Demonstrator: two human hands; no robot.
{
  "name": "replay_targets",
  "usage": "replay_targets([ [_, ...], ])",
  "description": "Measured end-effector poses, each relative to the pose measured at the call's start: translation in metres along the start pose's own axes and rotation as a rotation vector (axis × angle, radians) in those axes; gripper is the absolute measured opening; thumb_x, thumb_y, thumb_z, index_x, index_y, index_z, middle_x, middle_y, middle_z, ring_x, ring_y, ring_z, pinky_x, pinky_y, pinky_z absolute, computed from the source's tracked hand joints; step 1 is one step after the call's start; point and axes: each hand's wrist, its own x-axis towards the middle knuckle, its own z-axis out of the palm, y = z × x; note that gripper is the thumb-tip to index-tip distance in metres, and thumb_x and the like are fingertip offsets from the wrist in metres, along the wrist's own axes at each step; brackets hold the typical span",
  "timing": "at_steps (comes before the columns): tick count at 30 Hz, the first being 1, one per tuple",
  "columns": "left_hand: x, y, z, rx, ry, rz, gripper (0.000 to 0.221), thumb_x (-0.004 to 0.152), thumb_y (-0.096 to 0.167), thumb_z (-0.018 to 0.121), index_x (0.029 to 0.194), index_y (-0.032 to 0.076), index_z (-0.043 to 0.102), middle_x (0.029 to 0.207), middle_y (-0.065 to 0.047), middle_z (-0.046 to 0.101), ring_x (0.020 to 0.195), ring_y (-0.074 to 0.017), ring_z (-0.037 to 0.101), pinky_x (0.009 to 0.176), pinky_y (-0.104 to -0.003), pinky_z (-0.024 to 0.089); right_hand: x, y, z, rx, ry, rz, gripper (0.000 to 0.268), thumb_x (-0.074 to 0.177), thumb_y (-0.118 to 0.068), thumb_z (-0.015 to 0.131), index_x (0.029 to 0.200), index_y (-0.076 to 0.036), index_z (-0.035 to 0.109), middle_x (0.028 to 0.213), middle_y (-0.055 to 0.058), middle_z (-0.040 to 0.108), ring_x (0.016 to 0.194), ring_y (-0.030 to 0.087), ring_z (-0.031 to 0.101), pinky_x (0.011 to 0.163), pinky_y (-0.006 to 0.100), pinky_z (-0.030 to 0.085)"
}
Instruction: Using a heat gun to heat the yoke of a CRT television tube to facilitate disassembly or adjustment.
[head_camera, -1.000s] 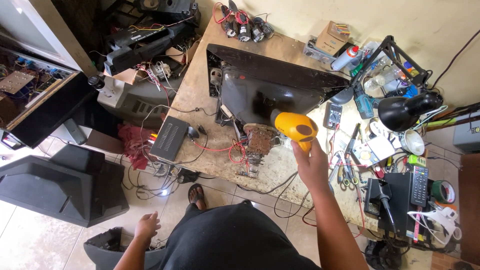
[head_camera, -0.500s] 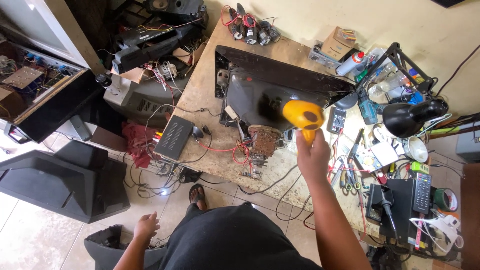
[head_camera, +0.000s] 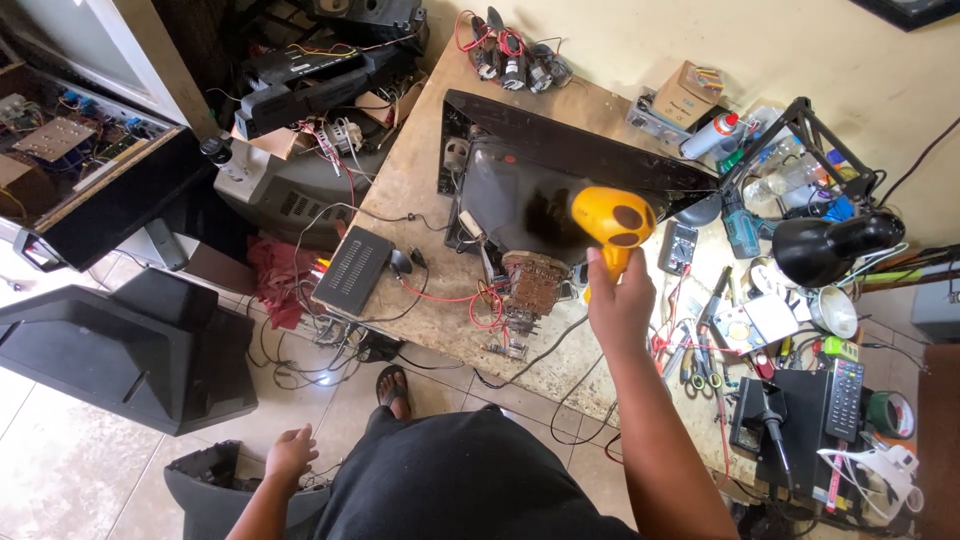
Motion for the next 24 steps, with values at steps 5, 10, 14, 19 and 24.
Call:
replay_targets([
  [5,-0.02,0.012,-0.003,0.01,-0.009,-0.05,0.046,0.109,0.031,0.053,0.145,0.001,0.052,0.138,-0.02,0.065,0.121,-0.0346,0.065,0.098,-0.046,0.054,-0.004,0.009,-0.003,-0.037,-0.05,-0.158,0.036,0.101,-0.037,0.056,0.115,-0.005,0.059,0.079,0.003,0.062,0.064,0.014,0.057,0.057,0.027,0.048],
  [10,0.021,-0.005,-0.001,0.004,-0.036,-0.038,0.044,0.111,0.028,0.052,0.145,0.002,0.051,0.141,-0.02,0.063,0.126,-0.0328,0.064,0.098,-0.043,0.054,-0.007,0.015,-0.007,-0.008,-0.123,-0.274,0.028,0.1,-0.03,0.06,0.107,-0.003,0.063,0.073,0.004,0.062,0.06,0.016,0.057,0.053,0.028,0.045],
  [14,0.102,-0.04,0.006,1.481,-0.21,0.464,0.07,0.102,0.007,0.06,0.161,0.019,0.024,0.15,0.005,0.05,0.14,-0.0097,0.048,0.108,-0.018,0.055,-0.01,0.02,-0.009,-0.056,-0.031,-0.087,0.028,0.102,-0.035,0.057,0.107,-0.007,0.061,0.073,0.0,0.057,0.058,0.011,0.051,0.05,0.024,0.041],
  [19,0.117,-0.041,0.005,1.773,-0.15,0.593,0.071,0.102,0.008,0.059,0.162,0.017,0.02,0.157,0.006,0.041,0.148,-0.0146,0.037,0.113,-0.021,0.049,-0.011,0.028,-0.013,-0.034,-0.058,-0.173,0.032,0.102,-0.033,0.057,0.113,-0.004,0.063,0.079,0.003,0.064,0.062,0.013,0.057,0.054,0.024,0.047],
  [24,0.12,-0.044,0.0,1.589,-0.2,0.526,0.075,0.098,0.009,0.065,0.16,0.017,0.024,0.149,0.005,0.051,0.139,-0.0112,0.049,0.104,-0.017,0.058,-0.019,0.025,-0.02,-0.003,-0.104,-0.183,0.037,0.101,-0.035,0.055,0.122,-0.004,0.061,0.081,0.004,0.062,0.069,0.015,0.058,0.06,0.027,0.048],
])
